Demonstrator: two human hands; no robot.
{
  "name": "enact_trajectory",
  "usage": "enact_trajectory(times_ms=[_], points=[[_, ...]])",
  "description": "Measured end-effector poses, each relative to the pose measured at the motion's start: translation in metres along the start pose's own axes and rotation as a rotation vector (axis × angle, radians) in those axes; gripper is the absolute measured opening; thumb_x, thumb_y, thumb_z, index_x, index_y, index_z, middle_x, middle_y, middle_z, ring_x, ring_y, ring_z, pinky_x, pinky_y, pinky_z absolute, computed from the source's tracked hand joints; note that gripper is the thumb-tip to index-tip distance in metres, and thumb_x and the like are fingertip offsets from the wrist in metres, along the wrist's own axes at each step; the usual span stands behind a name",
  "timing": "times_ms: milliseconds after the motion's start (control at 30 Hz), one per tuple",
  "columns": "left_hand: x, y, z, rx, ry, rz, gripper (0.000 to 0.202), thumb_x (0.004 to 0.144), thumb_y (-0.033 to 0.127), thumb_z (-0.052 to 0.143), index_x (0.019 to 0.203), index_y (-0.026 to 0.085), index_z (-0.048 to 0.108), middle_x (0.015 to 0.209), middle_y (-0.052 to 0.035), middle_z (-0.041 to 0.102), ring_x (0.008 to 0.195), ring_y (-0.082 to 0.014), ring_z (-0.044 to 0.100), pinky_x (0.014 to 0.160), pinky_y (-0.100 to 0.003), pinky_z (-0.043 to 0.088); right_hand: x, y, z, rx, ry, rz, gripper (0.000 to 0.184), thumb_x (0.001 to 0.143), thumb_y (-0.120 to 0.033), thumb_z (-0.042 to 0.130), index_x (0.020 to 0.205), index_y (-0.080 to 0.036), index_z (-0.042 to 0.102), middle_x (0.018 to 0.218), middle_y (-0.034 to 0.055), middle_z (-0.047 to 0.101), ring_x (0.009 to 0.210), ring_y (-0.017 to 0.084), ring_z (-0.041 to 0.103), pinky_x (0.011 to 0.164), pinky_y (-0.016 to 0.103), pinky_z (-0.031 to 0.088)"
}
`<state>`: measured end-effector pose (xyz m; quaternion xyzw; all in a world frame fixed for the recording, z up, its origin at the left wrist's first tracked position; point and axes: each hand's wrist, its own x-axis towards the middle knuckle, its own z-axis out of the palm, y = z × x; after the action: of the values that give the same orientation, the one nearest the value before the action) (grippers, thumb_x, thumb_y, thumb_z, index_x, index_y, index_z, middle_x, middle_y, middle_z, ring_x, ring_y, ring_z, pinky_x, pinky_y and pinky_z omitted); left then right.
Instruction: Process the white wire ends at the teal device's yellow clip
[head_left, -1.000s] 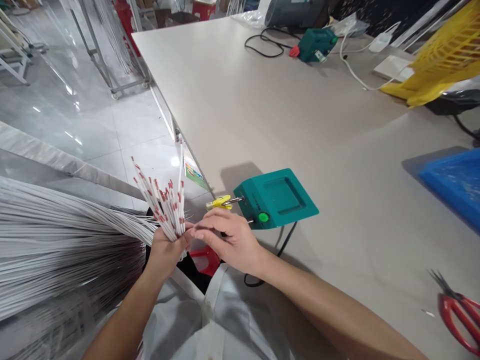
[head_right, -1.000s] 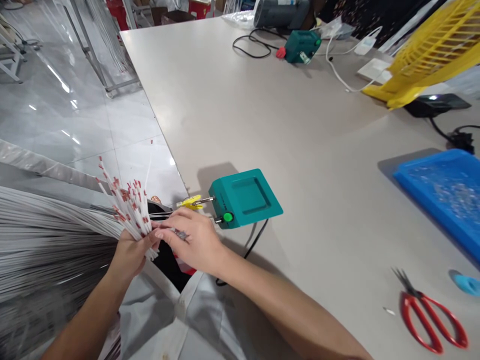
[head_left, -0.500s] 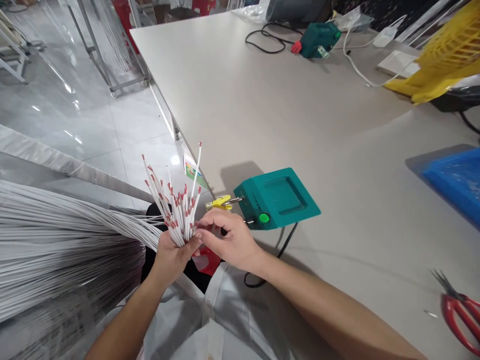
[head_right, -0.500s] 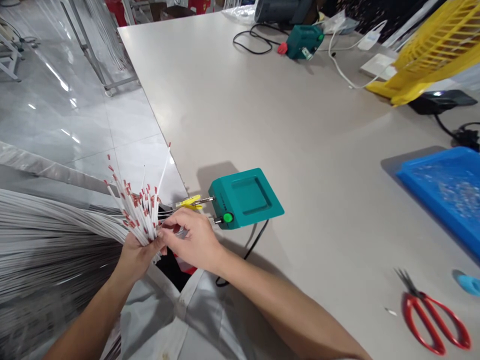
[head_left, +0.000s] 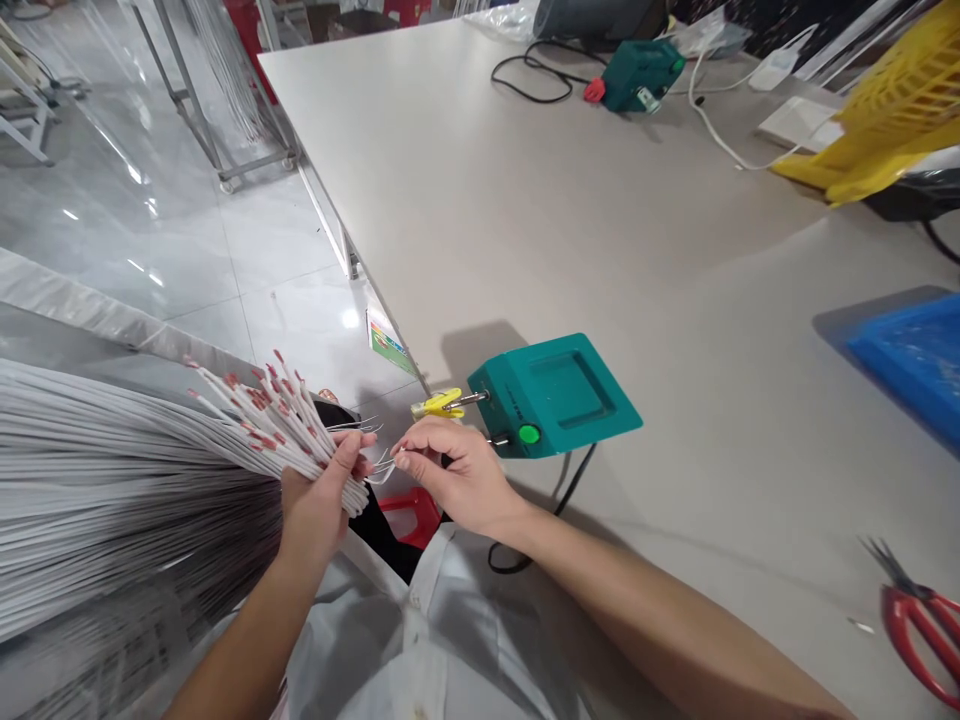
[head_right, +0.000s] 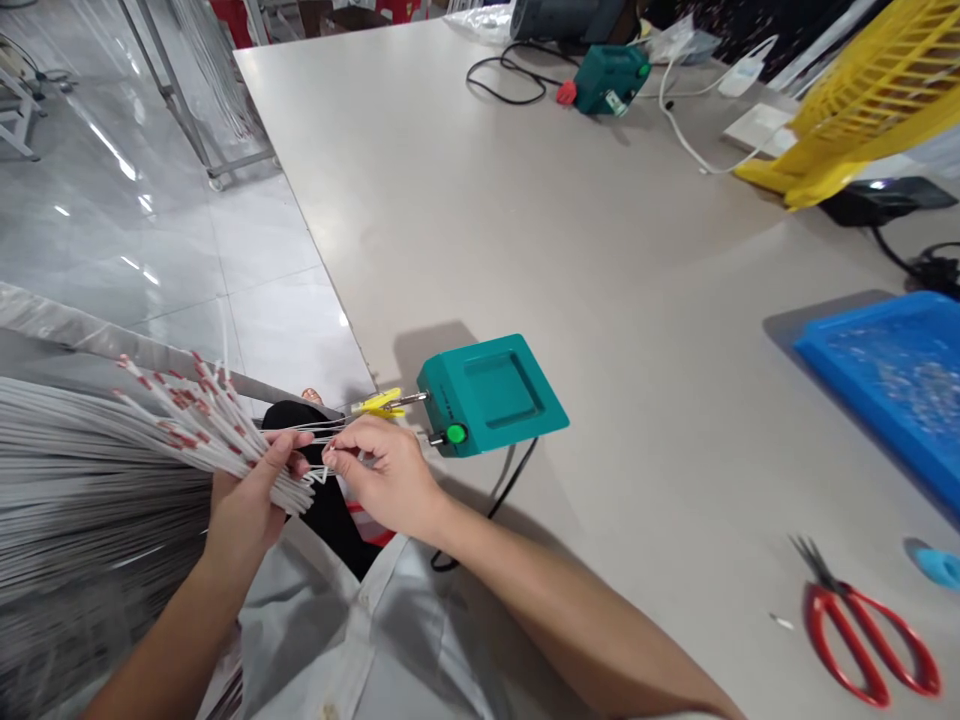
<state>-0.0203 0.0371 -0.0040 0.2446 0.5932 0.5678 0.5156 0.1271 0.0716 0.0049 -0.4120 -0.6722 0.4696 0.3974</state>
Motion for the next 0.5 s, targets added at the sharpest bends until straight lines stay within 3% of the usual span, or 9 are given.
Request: enact_trajectory(times_ms=[200, 367, 500], points=[[-0.0064, 0.0082, 0.0017, 0.319, -0.266, 0.136, 0.019, 0.067, 0.024, 0.070, 0.084, 0.017, 0.073, 0.047, 0.0026, 0.054, 0.045, -0.0100, 0.047, 0.046, -0.023, 0.041, 0.0008, 0.0001, -0.0021, -0.009, -0.061, -0.072, 0.016, 0.084, -0.021, 0.051, 0.074, -0.017, 0.063, 0.070, 0.0039, 0.062, 0.067, 0.014, 0.056, 0.063, 0.027, 0.046], [-0.0080, 0.0057, 0.0043, 0.366, -0.114, 0.188, 0.008, 0.067, 0.024, 0.069, 0.072, 0.018, 0.073, 0.044, 0.0039, 0.051, 0.043, -0.0097, 0.043, 0.046, -0.024, 0.039, -0.0030, -0.0007, -0.0021, -0.039, 0.064, -0.044, 0.017, 0.085, -0.021, 0.048, 0.085, -0.019, 0.064, 0.081, 0.0060, 0.065, 0.079, 0.016, 0.059, 0.070, 0.031, 0.049], [-0.0079, 0.0062, 0.0057, 0.393, -0.064, 0.204, 0.006, 0.067, 0.025, 0.069, 0.067, 0.019, 0.072, 0.045, 0.0041, 0.051, 0.045, -0.0105, 0.046, 0.049, -0.024, 0.041, -0.0056, -0.0040, 0.0020, -0.025, 0.094, 0.010, 0.012, 0.080, -0.024, 0.054, 0.082, -0.019, 0.065, 0.076, 0.0049, 0.064, 0.070, 0.015, 0.058, 0.060, 0.028, 0.048]])
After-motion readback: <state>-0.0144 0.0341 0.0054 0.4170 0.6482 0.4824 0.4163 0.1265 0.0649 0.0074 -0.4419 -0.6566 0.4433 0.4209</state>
